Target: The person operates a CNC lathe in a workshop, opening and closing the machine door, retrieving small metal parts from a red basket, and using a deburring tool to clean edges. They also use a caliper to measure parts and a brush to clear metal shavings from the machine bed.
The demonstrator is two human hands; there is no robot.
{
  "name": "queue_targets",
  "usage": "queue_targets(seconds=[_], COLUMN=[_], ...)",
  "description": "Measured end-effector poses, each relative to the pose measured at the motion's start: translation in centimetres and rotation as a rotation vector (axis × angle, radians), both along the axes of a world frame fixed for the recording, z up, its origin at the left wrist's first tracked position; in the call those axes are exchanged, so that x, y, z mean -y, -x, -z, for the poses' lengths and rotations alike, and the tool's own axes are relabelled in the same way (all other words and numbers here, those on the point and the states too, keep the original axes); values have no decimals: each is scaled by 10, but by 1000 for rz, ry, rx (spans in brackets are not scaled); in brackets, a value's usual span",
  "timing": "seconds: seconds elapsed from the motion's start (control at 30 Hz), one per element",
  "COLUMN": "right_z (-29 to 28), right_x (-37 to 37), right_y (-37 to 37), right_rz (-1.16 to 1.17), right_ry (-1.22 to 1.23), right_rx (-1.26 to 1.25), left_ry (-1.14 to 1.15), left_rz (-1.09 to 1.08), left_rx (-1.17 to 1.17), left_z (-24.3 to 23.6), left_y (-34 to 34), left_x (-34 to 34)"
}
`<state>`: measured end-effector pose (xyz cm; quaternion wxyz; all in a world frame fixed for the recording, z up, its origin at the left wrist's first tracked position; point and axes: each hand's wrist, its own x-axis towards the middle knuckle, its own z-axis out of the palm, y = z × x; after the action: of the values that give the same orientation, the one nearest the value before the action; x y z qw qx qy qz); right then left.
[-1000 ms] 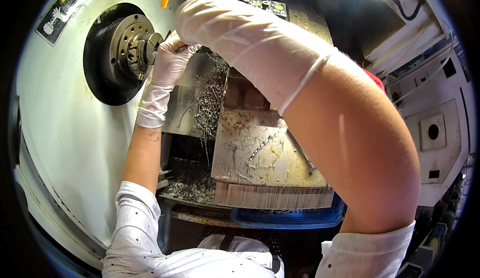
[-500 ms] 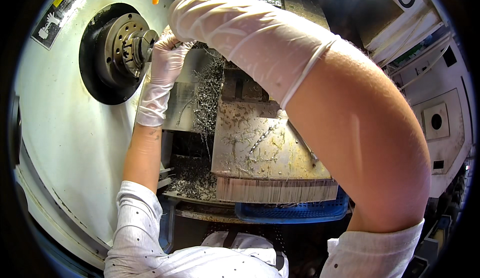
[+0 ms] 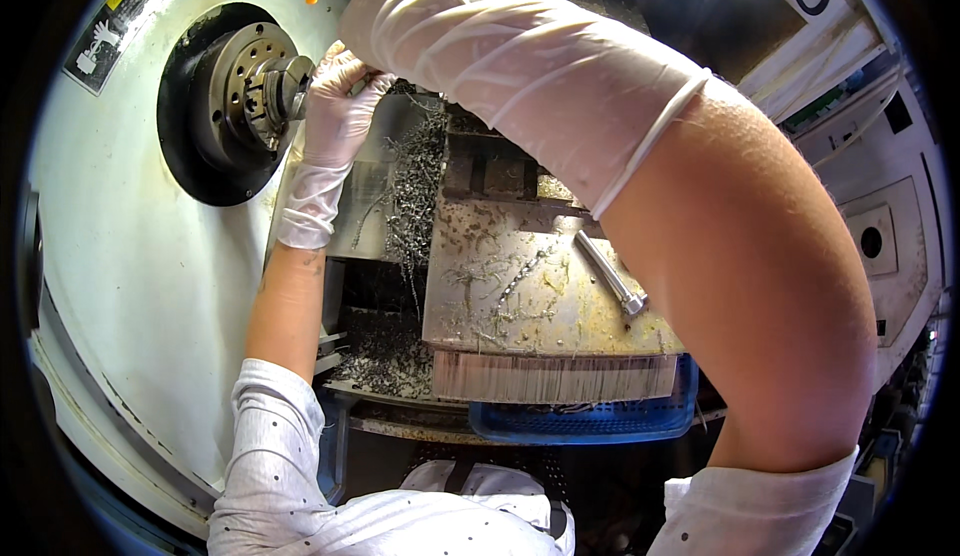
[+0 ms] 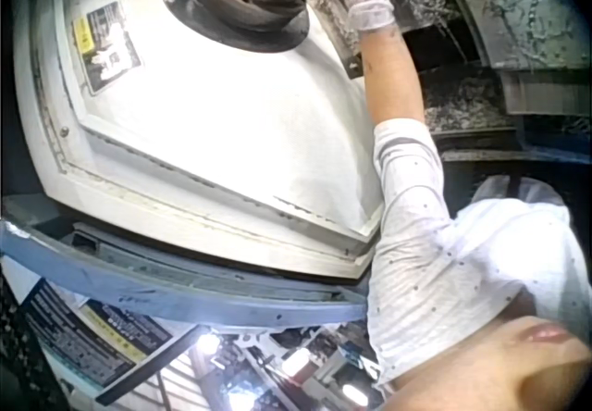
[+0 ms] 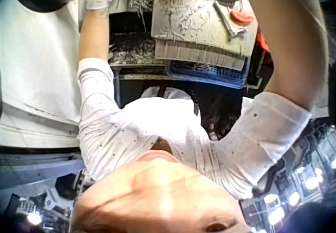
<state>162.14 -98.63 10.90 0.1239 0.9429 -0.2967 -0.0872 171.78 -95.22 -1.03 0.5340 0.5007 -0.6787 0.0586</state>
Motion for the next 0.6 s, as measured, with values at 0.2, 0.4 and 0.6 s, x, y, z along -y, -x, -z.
queue_targets(seconds=[0.2,0.4,0.6], right_z=[5,-1,4], right_x=[-8,-9,0], right_y=[6,6,9], right_rz=[36,-209,-63], right_ry=[-44,103,-86], right_rx=[145,-75,116], left_ry=[86,97,69], left_rz=[-86,-80,-139], left_rx=[-59,-212,-98], left_z=[7,15,13], left_y=[7,15,14], left_x=[1,2,0])
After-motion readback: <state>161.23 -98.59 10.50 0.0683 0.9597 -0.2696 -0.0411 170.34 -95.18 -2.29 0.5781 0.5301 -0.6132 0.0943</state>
